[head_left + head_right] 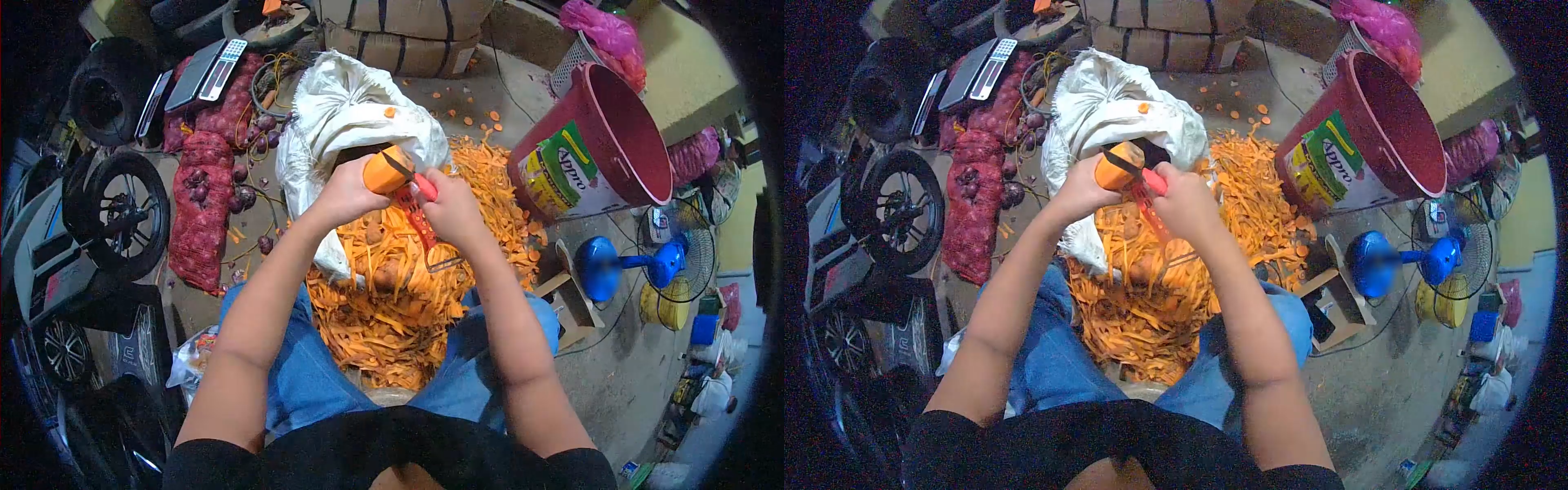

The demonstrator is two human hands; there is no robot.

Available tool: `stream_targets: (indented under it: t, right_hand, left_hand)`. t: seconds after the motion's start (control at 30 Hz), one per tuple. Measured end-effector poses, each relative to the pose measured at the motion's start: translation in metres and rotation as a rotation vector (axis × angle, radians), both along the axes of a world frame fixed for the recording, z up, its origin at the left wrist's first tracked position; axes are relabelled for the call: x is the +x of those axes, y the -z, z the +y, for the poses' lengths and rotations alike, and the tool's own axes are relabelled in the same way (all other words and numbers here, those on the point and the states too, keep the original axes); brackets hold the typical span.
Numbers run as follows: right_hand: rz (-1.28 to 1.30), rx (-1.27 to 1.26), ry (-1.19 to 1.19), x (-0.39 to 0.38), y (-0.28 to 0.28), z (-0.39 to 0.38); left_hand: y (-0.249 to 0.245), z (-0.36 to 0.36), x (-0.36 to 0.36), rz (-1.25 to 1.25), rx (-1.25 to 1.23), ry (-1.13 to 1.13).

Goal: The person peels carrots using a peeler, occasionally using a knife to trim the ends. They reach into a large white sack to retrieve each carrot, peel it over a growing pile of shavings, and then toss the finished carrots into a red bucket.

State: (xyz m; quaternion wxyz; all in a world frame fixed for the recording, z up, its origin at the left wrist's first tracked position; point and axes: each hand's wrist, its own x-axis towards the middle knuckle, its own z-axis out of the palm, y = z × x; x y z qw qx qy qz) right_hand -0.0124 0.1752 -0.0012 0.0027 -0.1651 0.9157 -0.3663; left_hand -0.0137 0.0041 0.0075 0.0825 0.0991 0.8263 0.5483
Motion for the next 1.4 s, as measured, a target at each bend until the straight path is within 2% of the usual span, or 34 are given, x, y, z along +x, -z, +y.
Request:
stream_targets:
  t: [0.23, 0.3, 0.4, 0.5, 0.63, 0.7, 0.73, 0.8, 0.93, 1.0, 1.03, 1.07, 1.1, 1.13, 1.2, 1.27, 1.3, 1.33, 1.37, 1.4]
  right_hand:
    - [0.018, -0.011, -0.018, 0.0, 0.005, 0.003]
    - [0.021, -0.02, -0.02, 0.0, 0.01, 0.004]
    - [0.078, -0.056, 0.029, 0.001, 0.015, 0.004]
    - [0.097, -0.071, 0.031, 0.001, 0.017, 0.002]
    - [0.109, -0.143, 0.069, 0.002, 0.016, -0.002]
    - [0.088, -0.144, 0.09, 0.002, 0.019, -0.001]
    - [0.058, -0.142, 0.085, -0.001, 0.026, 0.001]
    - [0.033, -0.14, 0.084, -0.005, 0.033, 0.001]
    - [0.019, -0.177, 0.106, -0.006, 0.04, -0.002]
    - [-0.053, -0.189, 0.094, -0.008, 0.04, -0.001]
    - [-0.053, -0.19, 0.096, -0.015, 0.067, 0.006]
    - [-0.286, -0.288, 0.166, -0.029, 0.115, 0.017]
    - [-0.52, -0.394, 0.237, -0.036, 0.142, 0.02]
    - [-0.399, -0.186, 0.329, -0.014, 0.091, 0.017]
    - [-0.36, 0.194, 0.214, -0.02, 0.121, 0.014]
    - [-0.357, -0.351, -0.074, -0.021, 0.171, 0.013]
    - [-0.091, -0.087, -0.148, -0.011, 0.143, 0.001]
    - [-0.048, -0.181, -0.169, -0.018, 0.161, -0.016]
    - [-0.068, -0.265, -0.155, -0.021, 0.177, -0.017]
    - [-0.089, -0.349, -0.141, -0.016, 0.149, -0.021]
  left_hand:
    - [0.014, 0.0, -0.005, -0.044, -0.013, 0.059]
    - [0.016, 0.001, -0.004, 0.15, -0.039, 0.048]
    - [0.007, 0.005, 0.002, 0.257, -0.168, -0.017]
    - [-0.001, 0.006, 0.005, 0.332, -0.182, -0.005]
    - [0.005, 0.007, 0.009, 0.225, 0.003, 0.02]
    - [-0.002, 0.008, 0.011, 0.263, -0.179, -0.033]
    - [-0.004, 0.008, 0.012, 0.27, -0.179, -0.032]
    - [-0.006, 0.01, 0.017, 0.494, -0.307, -0.066]
    - [-0.005, 0.007, 0.015, 0.414, -0.194, -0.027]
    - [-0.007, 0.008, 0.016, 0.449, -0.246, -0.047]
    - [-0.008, 0.009, 0.018, 0.482, -0.3, -0.067]
    - [-0.008, 0.009, 0.025, 0.712, -0.258, 0.083]
    - [-0.017, 0.015, 0.036, 0.749, -0.231, 0.144]
    - [-0.024, 0.024, 0.045, 0.781, -0.197, 0.206]
    - [-0.013, 0.026, 0.043, 0.821, -0.163, 0.16]
    - [-0.005, 0.02, 0.035, 0.659, -0.306, 0.107]
    - [-0.005, 0.019, 0.033, 0.578, -0.369, 0.072]
    - [-0.003, 0.02, 0.032, 0.58, -0.369, 0.072]
    - [0.0, 0.021, 0.031, 0.506, -0.266, 0.012]
    - [0.002, 0.023, 0.03, 0.43, -0.164, -0.046]
